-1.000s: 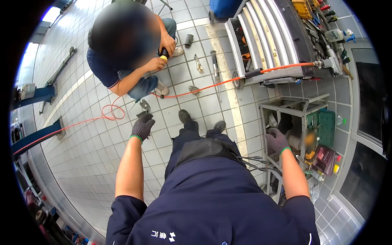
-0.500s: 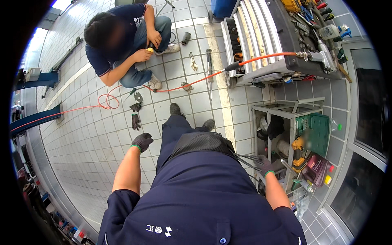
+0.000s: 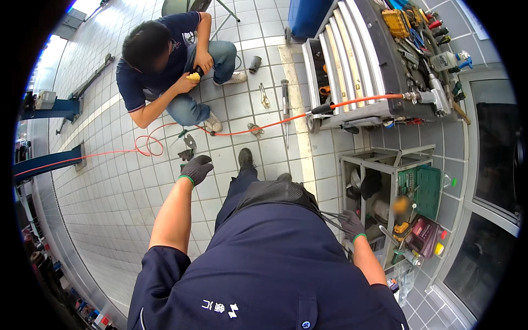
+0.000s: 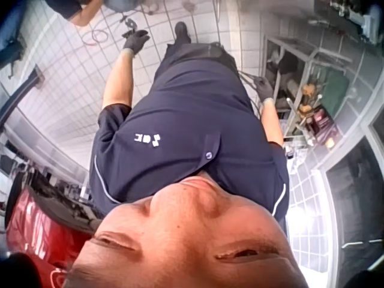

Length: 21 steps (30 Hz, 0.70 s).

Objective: The person applies a yellow substance from a bottle onto a cylindrical metal part and rubs it in with a sponge. They then hand the part to a coworker and proceed to assemble a shock absorber by inserting a metal rod into a black cylinder.

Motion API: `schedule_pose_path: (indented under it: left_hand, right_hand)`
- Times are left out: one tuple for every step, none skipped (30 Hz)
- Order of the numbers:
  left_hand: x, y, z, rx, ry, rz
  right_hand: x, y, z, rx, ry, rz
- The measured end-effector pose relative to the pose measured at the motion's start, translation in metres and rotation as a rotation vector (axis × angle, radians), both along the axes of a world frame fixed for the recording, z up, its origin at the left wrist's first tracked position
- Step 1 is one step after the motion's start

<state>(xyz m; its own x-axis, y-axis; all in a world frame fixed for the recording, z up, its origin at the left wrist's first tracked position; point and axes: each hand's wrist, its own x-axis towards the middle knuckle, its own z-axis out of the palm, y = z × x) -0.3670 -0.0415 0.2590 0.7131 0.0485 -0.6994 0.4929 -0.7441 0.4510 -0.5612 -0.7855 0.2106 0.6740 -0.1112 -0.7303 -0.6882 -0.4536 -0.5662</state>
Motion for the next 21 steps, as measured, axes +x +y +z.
schedule_pose_path:
  left_hand:
    - [0.005,0.006,-0.002,-0.003,0.000,-0.002]
    - [0.007,0.016,0.001,0.009,0.005,0.003]
    - [0.008,0.025,0.001,0.011,0.012,0.007]
    - [0.006,0.034,0.004,0.028,0.035,0.001]
    - [0.005,0.040,0.003,0.029,0.056,0.007]
    - [0.004,0.045,0.002,0.032,0.075,0.012]
    - [0.001,0.050,0.002,0.036,0.097,0.019]
    - [-0.009,0.063,-0.008,0.036,0.111,0.026]
    - [-0.019,0.075,-0.019,0.038,0.130,0.024]
    - [-0.029,0.085,-0.033,0.026,0.149,0.021]
    - [-0.041,0.099,-0.045,0.034,0.165,0.025]
    - [-0.044,0.106,-0.038,0.052,0.217,0.019]
    - [-0.053,0.115,-0.048,0.052,0.205,0.054]
    - [-0.066,0.127,-0.055,0.057,0.195,0.093]
    - [-0.076,0.135,-0.060,0.059,0.184,0.130]
    - [-0.084,0.143,-0.065,0.054,0.181,0.156]
    - [-0.084,0.141,-0.066,0.043,0.178,0.163]
    - [-0.084,0.140,-0.067,0.032,0.175,0.169]
    - [-0.083,0.139,-0.068,0.024,0.174,0.162]
    - [-0.079,0.134,-0.065,0.020,0.170,0.146]
    - [-0.071,0.127,-0.058,0.017,0.165,0.127]
  right_hand:
    - [0.007,0.006,0.001,-0.099,0.015,0.069]
    - [0.024,0.027,0.013,-0.144,0.034,0.116]
    - [0.037,0.043,0.025,-0.198,0.056,0.163]
    - [0.059,0.070,0.050,-0.207,0.079,0.184]
    - [0.063,0.081,0.058,-0.210,0.092,0.182]
    - [0.067,0.093,0.066,-0.212,0.105,0.178]
    - [0.068,0.101,0.062,-0.190,0.103,0.158]
    - [0.066,0.104,0.053,-0.162,0.088,0.137]
    - [0.063,0.104,0.038,-0.132,0.073,0.118]
    - [0.049,0.087,0.017,-0.109,0.049,0.098]
    - [0.049,0.088,0.011,-0.087,0.047,0.094]
    - [0.053,0.098,0.014,-0.064,0.046,0.086]
    - [0.057,0.104,0.020,-0.064,0.069,0.088]
    - [0.064,0.115,0.029,-0.073,0.087,0.108]
    - [0.069,0.122,0.036,-0.086,0.103,0.127]
    - [0.075,0.129,0.042,-0.115,0.112,0.159]
    - [0.075,0.128,0.044,-0.138,0.104,0.178]
    - [0.075,0.127,0.045,-0.160,0.097,0.198]
    - [0.074,0.126,0.045,-0.167,0.073,0.209]
    - [0.074,0.125,0.046,-0.169,0.073,0.195]
    - [0.074,0.125,0.047,-0.170,0.071,0.179]
